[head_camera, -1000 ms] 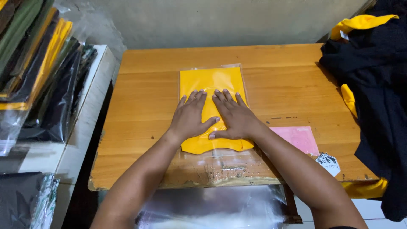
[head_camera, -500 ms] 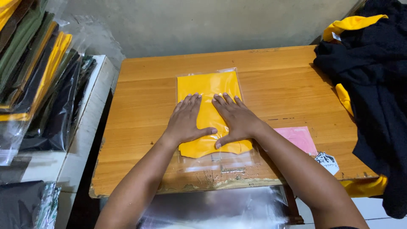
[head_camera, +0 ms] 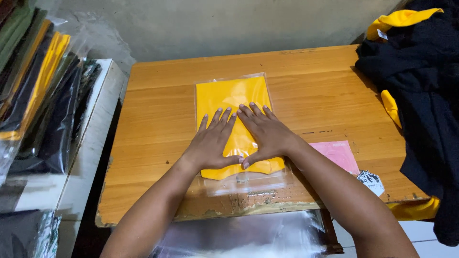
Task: The person folds a yellow garment on a wooden table and places it into a clear plastic bag. They smooth the garment inside the bag and adjust the bag's edges to enclose the item.
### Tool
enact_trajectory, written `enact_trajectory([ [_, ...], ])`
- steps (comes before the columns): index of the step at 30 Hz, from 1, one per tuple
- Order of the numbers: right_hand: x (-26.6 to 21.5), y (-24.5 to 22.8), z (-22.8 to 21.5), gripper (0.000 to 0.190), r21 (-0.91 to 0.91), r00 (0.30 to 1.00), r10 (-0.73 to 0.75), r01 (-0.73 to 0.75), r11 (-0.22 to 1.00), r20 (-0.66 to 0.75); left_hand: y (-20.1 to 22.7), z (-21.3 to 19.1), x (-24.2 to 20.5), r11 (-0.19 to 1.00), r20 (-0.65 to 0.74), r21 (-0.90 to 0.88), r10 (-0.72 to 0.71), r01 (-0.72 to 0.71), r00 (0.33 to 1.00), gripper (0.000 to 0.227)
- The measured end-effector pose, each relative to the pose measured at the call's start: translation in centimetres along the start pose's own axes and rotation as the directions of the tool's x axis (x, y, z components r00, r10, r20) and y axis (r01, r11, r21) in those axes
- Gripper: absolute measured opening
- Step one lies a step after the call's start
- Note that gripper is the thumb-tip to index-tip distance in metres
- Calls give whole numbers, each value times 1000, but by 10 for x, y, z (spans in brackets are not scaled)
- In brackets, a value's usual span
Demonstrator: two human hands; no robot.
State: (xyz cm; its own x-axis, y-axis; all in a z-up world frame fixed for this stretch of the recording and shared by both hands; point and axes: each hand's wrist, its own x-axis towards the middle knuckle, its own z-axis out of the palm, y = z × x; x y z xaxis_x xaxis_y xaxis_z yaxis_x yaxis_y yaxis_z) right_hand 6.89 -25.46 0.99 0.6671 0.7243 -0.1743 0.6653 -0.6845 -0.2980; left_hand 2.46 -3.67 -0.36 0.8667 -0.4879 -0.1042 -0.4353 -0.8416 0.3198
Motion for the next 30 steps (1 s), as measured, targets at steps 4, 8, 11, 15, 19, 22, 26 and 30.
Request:
enact_trajectory([
  [4,2,5,1,146,11,1000,10,-10,1000,9,2,-8,0,1000,55,20,-6,4,998,130],
  [8,2,13,-3,142,0,1000,-14,14,1000,16,2,-14,1,999,50,-25,-33,34,998,136],
  [11,1,14,-2,141,-4,1000,-7,7,1000,20,1,-12,0,998,44,-33,-49,51,998,137],
  [15,2,13,-2,141,5,1000,5,-5,1000,21,3,-13,-1,996,36,-65,-61,63,997,137],
  [19,1,11,-5,144,21,999,9,-10,1000,33,2,-14,-1,994,39,-76,-73,75,997,139],
  [22,1,11,-4,144,16,999,11,-11,1000,37,7,-19,-4,995,63,-59,-75,78,995,141],
  [26,0,14,-8,147,28,999,-3,2,1000,53,10,-30,-6,995,90,-68,-67,73,994,147],
  [30,-1,22,-10,148,32,996,-35,33,999,78,9,-36,-10,994,111,-99,-44,55,993,152],
])
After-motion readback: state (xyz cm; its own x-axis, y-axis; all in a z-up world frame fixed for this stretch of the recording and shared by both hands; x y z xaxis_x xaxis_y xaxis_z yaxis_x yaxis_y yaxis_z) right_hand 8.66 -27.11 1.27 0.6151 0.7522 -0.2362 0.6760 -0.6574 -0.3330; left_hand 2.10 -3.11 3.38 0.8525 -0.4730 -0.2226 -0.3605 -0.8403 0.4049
